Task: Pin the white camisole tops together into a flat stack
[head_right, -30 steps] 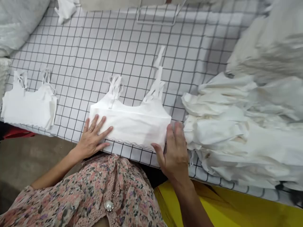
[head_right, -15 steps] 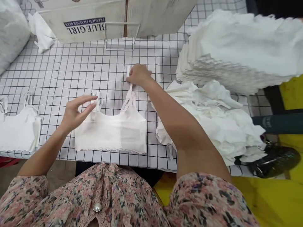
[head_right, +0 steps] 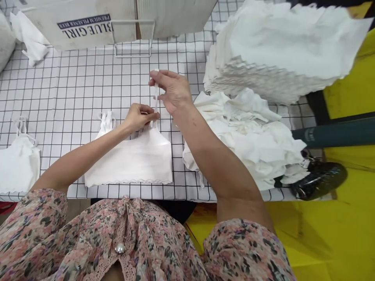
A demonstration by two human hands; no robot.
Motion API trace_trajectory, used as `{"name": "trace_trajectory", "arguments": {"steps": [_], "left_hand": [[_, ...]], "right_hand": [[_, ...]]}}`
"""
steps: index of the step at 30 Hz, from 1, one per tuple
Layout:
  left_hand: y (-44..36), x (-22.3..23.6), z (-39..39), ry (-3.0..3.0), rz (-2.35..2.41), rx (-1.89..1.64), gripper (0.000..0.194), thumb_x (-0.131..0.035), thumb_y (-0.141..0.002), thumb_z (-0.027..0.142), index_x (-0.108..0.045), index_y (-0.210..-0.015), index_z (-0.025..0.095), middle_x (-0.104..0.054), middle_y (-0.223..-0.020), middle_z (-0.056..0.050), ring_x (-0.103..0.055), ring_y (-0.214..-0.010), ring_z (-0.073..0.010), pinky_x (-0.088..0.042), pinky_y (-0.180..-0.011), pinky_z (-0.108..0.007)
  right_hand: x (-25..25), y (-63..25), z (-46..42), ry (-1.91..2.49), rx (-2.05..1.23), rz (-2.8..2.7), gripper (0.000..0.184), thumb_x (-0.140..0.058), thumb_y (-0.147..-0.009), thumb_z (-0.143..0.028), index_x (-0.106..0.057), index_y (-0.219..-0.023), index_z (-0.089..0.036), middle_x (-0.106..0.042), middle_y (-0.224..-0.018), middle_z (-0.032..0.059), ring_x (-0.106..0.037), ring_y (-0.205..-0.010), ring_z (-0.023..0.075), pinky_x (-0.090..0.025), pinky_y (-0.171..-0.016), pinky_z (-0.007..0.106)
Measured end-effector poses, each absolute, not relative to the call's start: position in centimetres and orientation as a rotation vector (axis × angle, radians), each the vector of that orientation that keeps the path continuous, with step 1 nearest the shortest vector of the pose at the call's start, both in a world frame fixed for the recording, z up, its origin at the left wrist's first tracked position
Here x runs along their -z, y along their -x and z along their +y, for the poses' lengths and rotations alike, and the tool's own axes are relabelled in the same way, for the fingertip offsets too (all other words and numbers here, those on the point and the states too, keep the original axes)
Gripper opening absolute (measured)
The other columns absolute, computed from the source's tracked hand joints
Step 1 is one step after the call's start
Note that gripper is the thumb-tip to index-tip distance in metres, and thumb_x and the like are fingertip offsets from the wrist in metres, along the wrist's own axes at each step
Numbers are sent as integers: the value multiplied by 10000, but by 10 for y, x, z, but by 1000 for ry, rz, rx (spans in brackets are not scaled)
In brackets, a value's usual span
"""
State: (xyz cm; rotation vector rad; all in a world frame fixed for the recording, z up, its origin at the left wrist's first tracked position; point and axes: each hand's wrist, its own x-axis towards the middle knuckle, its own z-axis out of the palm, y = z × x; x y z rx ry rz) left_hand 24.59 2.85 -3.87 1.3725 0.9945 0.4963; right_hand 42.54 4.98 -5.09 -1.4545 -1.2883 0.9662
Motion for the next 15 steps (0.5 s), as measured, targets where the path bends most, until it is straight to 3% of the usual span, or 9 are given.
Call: {"name": "trace_trajectory", "arguments": {"steps": [4,7,10,12,15], "left_hand": [[-238,44,24,-1402,1003,-455,269,-838,-839,200,-664,-637,166,-585,-572,33,-487,-519,-83,-400,-567,-269],[-236,48,25,-1523,987,-485,252,-821,-833,233,-674,-641,165,-615,-603,25,-533,-549,-96,-440,-596,-266],[-236,53,25,-1824,992,-556,200,-765,-862,181,-720,-669,157,-686,-709,-11,-606,-657,-125,-485,-686,-280],[-236,57,26,-2087,958,-560,159,-720,-903,162,-790,-761,147,-742,-817,-52,-654,-735,-153,-510,-738,-301],[-236,61,24,-2435,865,-480,224,-628,-977,170,-845,-927,143,-788,-966,-108,-694,-770,-186,-521,-713,-320]], "right_hand": [[40,-458,51,1449,-964,-1073,630,-588,-972,-820,-675,-1268,-271,-756,-1199,98,-601,-1326,305,-567,-893,460],[24,-478,40,1445,-852,-1066,667,-528,-1010,-825,-697,-1299,-247,-760,-1248,122,-626,-1312,316,-582,-922,482],[10,-484,15,1567,-542,-1241,599,-700,-975,-680,-708,-1345,-209,-760,-1337,149,-666,-1268,332,-578,-1045,591],[5,-478,-4,1619,-352,-1494,559,-808,-919,-539,-736,-1365,-208,-747,-1413,141,-638,-1347,348,-494,-1199,649],[4,-460,-23,1537,-609,-1880,443,-788,-927,-423,-796,-1337,-257,-750,-1450,90,-561,-1505,348,-430,-1290,629]]}}
